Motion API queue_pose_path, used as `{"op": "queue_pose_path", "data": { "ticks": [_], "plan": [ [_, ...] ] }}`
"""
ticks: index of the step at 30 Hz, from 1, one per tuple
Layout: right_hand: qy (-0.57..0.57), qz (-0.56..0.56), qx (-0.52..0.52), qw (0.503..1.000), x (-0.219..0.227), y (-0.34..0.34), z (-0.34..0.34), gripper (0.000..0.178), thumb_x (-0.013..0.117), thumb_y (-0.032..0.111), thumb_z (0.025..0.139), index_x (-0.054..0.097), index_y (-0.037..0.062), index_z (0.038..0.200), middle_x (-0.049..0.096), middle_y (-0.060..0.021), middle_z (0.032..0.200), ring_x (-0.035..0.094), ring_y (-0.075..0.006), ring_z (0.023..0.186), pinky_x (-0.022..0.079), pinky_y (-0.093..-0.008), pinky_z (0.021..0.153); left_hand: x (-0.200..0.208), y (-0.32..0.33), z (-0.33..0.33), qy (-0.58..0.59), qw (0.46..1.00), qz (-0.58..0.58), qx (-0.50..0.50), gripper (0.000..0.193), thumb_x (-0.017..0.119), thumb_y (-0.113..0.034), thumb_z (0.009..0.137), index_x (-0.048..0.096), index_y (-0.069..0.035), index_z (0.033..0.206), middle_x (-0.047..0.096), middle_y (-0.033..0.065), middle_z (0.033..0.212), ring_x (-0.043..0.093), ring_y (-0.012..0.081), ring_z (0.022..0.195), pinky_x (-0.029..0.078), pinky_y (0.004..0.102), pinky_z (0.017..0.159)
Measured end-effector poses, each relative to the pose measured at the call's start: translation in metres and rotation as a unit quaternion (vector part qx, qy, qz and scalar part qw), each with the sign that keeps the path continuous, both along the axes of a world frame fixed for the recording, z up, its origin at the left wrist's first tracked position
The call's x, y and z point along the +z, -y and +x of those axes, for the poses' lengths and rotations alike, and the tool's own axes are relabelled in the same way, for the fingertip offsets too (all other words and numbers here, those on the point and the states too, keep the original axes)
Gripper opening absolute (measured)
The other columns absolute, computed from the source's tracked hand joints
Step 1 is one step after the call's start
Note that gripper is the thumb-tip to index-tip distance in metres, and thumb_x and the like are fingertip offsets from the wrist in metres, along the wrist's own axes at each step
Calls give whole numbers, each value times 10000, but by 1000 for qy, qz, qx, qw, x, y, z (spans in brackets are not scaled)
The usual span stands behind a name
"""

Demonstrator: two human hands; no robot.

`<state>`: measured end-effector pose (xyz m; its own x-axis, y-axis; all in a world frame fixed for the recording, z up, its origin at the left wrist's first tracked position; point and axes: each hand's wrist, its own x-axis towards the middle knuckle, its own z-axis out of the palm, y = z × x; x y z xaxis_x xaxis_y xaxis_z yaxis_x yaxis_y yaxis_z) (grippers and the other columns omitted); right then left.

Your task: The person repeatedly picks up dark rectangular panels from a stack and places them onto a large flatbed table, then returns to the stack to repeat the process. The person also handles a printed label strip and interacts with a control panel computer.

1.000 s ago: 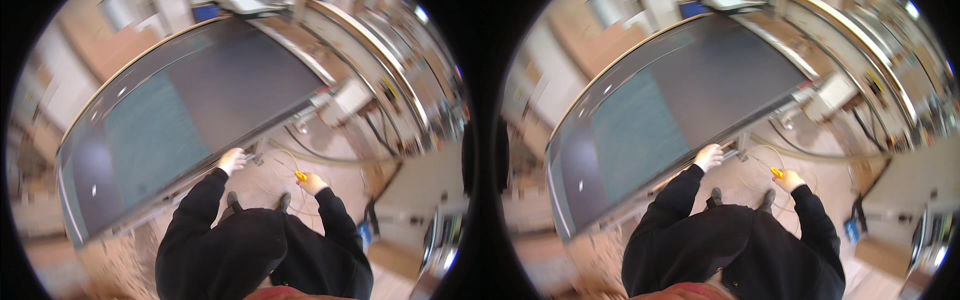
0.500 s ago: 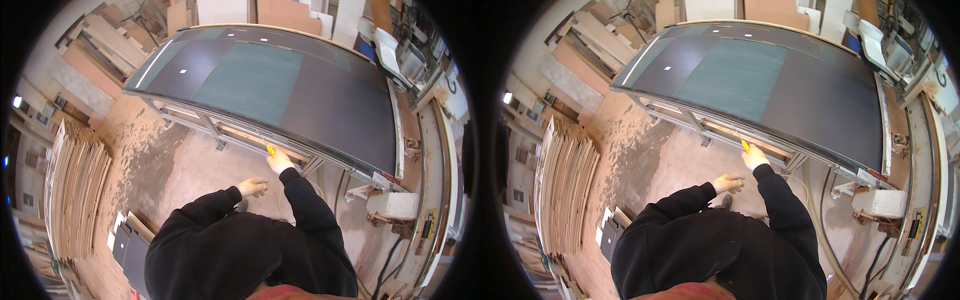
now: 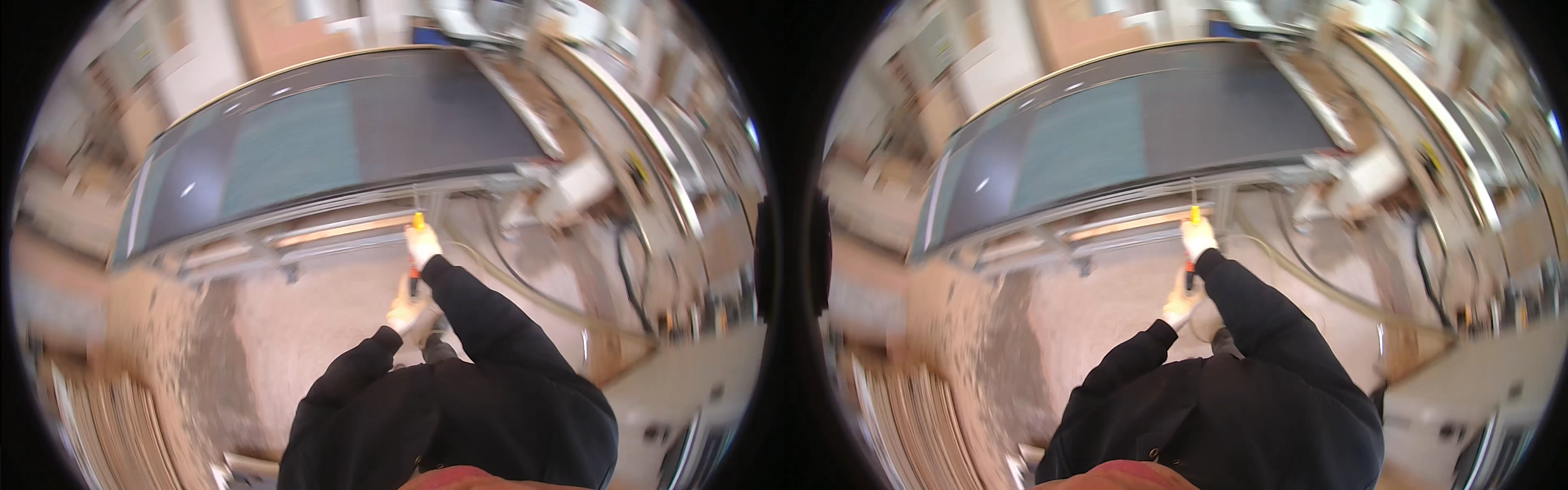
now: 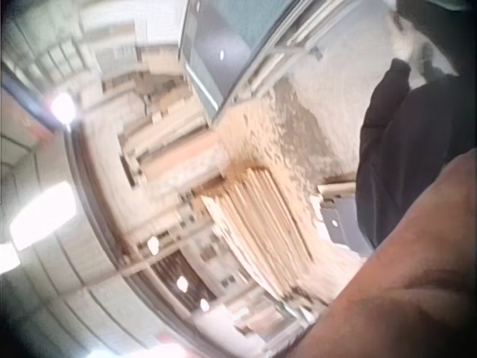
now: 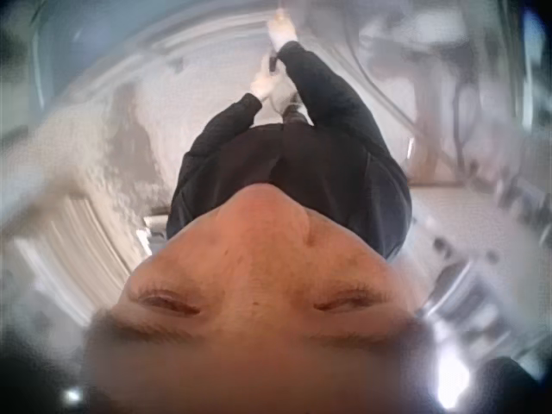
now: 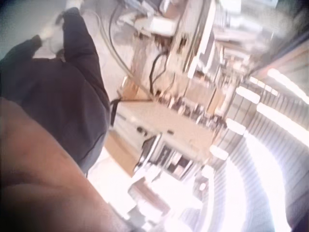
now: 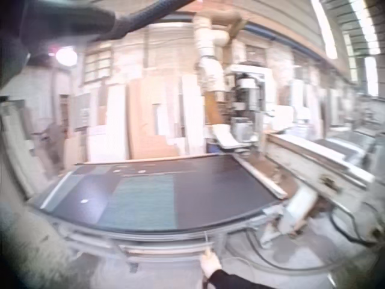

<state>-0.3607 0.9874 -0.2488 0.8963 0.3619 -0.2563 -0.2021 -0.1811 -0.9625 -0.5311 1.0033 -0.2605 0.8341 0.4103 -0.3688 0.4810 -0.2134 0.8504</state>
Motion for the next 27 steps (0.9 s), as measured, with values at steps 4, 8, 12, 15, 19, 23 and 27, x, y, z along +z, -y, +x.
{"op": "queue_pose_path", "data": {
  "ticks": [4,8,12,15,19,23,27],
  "plan": [
    [-43,65,-187,979,0,100,-41,210,580,248,976,579,65,1078,553,-50,690,515,-197,480,443,-376,419,15,65,-1,133,989,52,-49,911,788,-306,859,277,-77,1578,554,309,1411,563,431,1304,460,438,1048],
    [-47,-80,-261,961,14,186,-75,373,613,320,959,565,17,1170,680,-199,974,697,-307,739,548,-451,576,10,138,8,270,946,-9,-177,848,776,-142,865,306,-58,1567,507,187,1500,528,319,1359,441,390,1078],
    [40,-198,-156,967,39,271,-129,637,669,456,906,504,-41,1268,668,-345,1147,656,-456,1125,504,-511,979,-17,201,19,215,941,29,-259,380,660,-179,970,499,-60,1293,602,93,1108,607,223,919,510,367,756],
    [61,-262,-95,958,53,362,-168,740,653,565,887,499,-47,1272,684,-322,1128,679,-456,1062,522,-493,948,-40,256,23,74,954,-83,-277,124,604,-152,1005,588,-80,1105,646,27,790,591,166,500,467,347,417],
    [31,-282,-107,953,47,506,-216,746,617,594,892,517,-41,1270,685,-310,1135,678,-447,1067,522,-496,946,-48,365,21,65,875,-238,-417,218,662,-128,969,592,-74,1168,670,54,848,613,152,590,503,331,509],
    [156,-402,-176,885,35,663,-282,472,598,462,926,684,15,1049,692,-261,1132,678,-426,1009,536,-475,924,-20,501,16,65,838,-64,-539,261,670,-78,962,622,-60,1218,690,56,969,662,141,783,557,310,688],
    [120,-298,-299,899,59,804,-366,310,591,270,933,711,32,1090,736,-195,996,714,-339,956,563,-436,862,53,623,42,173,827,-138,-516,349,725,-20,914,646,-17,1255,689,36,1097,663,130,981,572,304,858]
  ]
}}
